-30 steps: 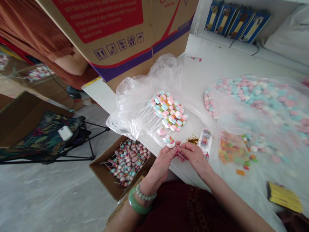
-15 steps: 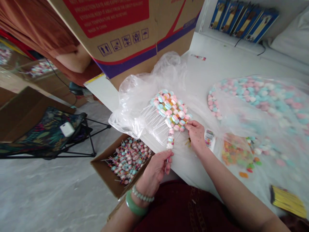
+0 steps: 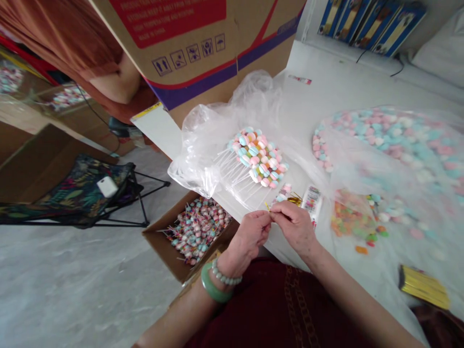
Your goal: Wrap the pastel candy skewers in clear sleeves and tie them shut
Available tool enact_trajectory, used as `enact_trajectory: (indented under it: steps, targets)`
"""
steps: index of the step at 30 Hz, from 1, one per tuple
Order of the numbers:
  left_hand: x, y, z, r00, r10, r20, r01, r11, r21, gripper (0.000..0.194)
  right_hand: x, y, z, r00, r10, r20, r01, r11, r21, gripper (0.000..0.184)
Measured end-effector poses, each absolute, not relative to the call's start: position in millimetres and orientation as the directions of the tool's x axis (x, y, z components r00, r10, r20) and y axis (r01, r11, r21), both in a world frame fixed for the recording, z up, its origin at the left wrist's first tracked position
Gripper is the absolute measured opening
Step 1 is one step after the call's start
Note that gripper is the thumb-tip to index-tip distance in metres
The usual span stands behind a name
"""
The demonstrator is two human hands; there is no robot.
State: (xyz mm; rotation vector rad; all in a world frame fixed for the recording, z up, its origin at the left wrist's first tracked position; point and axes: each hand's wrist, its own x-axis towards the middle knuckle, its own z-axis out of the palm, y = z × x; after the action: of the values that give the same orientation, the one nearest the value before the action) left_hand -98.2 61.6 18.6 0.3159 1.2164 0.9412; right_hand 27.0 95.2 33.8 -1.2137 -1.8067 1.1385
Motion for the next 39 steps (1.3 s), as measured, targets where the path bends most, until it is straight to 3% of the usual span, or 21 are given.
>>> enact_trajectory:
  steps: [8,12,14,17,20,23,29,31,33,36,39]
  targets:
    - [-95.2,60.2,15.8,0.127,0.809,-0.574,-0.438,0.565,0.699,0.033,40.5,91.3,8.2,-0.361,0.926,0.114,0.508,0.297,-0.808,0.023]
    - [-94.6,61.6,12.1,0.149,0.807,-0.571,-0.473,0.566,0.675,0.04,40.4,89.1,13.3,-0.417,0.908,0.037,0.685,0.341,-0.644,0.031]
    - [-92.3,62.8,7.8,0.111,0.8,-0.589,-0.485,0.561,0.671,0.041,40.0,87.2,15.1,-0.426,0.905,0.019,0.696,0.341,-0.632,0.033]
    - [-87.7,65.1,0.6,0.018,0.792,-0.61,-0.496,0.536,0.682,0.038,39.6,86.0,12.2,-0.368,0.929,0.025,0.557,0.242,-0.794,0.028]
    - [-83.4,66.2,-3.6,-0.018,0.787,-0.617,-0.492,0.53,0.69,0.035,39.3,87.2,5.3,-0.15,0.984,-0.098,0.35,-0.04,-0.936,0.021]
    - [-79.4,65.3,-4.5,-0.002,0.799,-0.601,-0.482,0.526,0.701,0.036,38.1,89.0,1.7,-0.083,0.978,-0.19,0.265,-0.162,-0.95,0.007]
    - [-74.4,62.5,-2.0,-0.009,0.804,-0.595,-0.468,0.523,0.713,0.034,33.6,86.4,6.8,-0.106,0.992,-0.062,0.502,0.0,-0.865,0.014]
    - [-74.9,61.5,0.0,-0.019,0.796,-0.605,-0.476,0.525,0.706,0.033,34.5,85.3,6.7,-0.031,0.992,-0.125,0.461,-0.097,-0.882,0.012]
    - [-77.4,60.0,2.3,-0.01,0.794,-0.607,-0.505,0.52,0.689,0.033,38.0,85.1,5.9,-0.002,0.962,-0.272,0.288,-0.261,-0.922,0.02]
    - [-85.7,57.9,6.3,0.163,0.793,-0.586,-0.54,0.57,0.62,0.037,47.6,84.1,7.6,-0.21,0.866,-0.454,0.024,-0.46,-0.888,0.033]
    - [-99.8,57.0,11.2,0.45,0.732,-0.512,-0.439,0.68,0.588,0.041,58.3,78.7,14.5,-0.361,0.83,-0.425,0.007,-0.453,-0.891,0.05]
